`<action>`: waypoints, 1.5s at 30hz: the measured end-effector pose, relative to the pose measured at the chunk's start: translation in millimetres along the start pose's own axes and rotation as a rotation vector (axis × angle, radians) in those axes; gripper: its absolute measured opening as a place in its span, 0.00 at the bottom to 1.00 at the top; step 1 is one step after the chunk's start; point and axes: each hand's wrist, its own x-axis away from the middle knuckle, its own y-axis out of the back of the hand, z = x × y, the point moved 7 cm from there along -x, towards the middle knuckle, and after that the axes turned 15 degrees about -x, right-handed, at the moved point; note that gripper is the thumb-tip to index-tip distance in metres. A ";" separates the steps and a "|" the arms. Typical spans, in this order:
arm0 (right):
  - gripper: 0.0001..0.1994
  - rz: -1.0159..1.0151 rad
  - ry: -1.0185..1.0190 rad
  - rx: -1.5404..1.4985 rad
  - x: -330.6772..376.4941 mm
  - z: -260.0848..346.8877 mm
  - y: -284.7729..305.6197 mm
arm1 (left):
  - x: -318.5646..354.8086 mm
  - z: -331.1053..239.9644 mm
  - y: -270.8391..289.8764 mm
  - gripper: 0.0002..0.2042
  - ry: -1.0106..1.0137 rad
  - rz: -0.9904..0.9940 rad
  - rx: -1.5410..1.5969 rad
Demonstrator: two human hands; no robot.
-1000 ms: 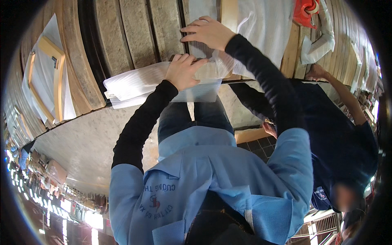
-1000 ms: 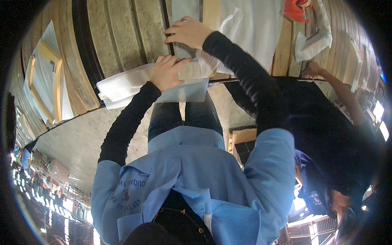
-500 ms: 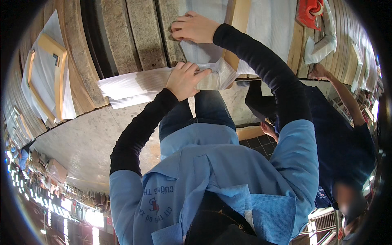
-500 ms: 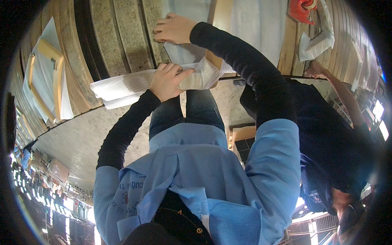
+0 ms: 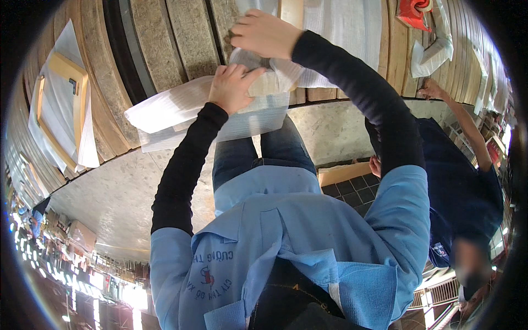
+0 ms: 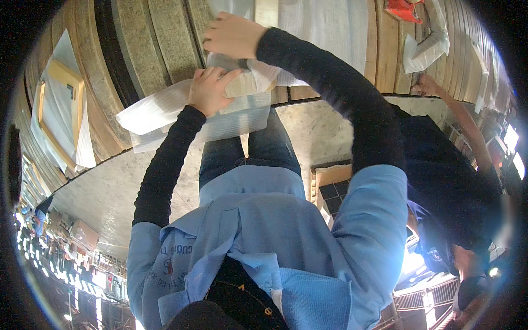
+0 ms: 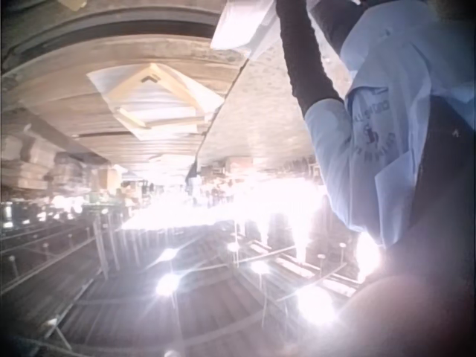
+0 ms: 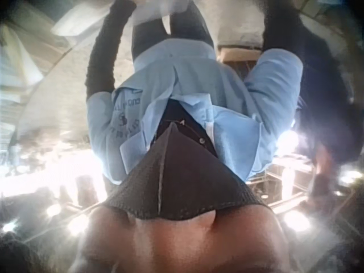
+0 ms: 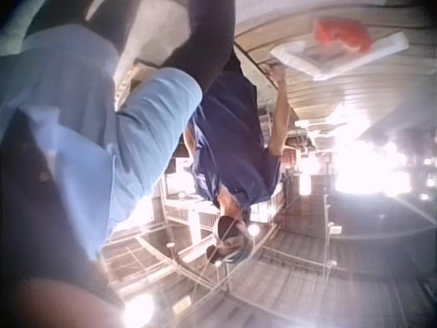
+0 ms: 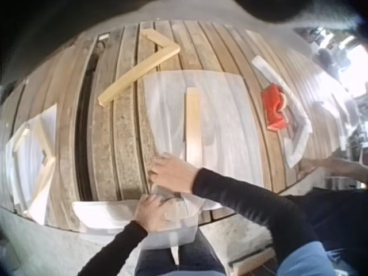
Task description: The person wraps wooden chair frames in bubble wrap and secures them with tape. They repeatedly pick up frames, cover them with protective film, and seal the edges using a tape dispenser.
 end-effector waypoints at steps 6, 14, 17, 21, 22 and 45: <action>0.15 -0.145 -0.004 -0.009 106.9 36.2 14.8 | 22.1 40.7 -11.8 0.42 0.231 -0.100 0.120; 0.36 -0.136 -0.253 -0.179 166.1 9.3 -77.4 | 0.6 12.8 18.6 0.57 0.304 0.145 -0.148; 0.40 -0.240 -0.300 -0.344 172.2 17.5 -84.1 | -0.6 -26.9 3.0 0.55 0.089 0.119 -0.338; 0.31 -0.629 -0.577 -0.061 182.6 -32.6 -45.6 | 8.1 -41.1 -15.0 0.51 0.063 0.210 -0.209; 0.29 -0.557 -0.655 0.003 187.4 -49.4 -41.4 | 8.0 -42.7 -15.9 0.50 0.064 0.222 -0.205; 0.23 -1.132 -1.083 0.236 86.0 -283.5 118.5 | 3.1 -64.0 -2.2 0.31 0.056 0.240 -0.271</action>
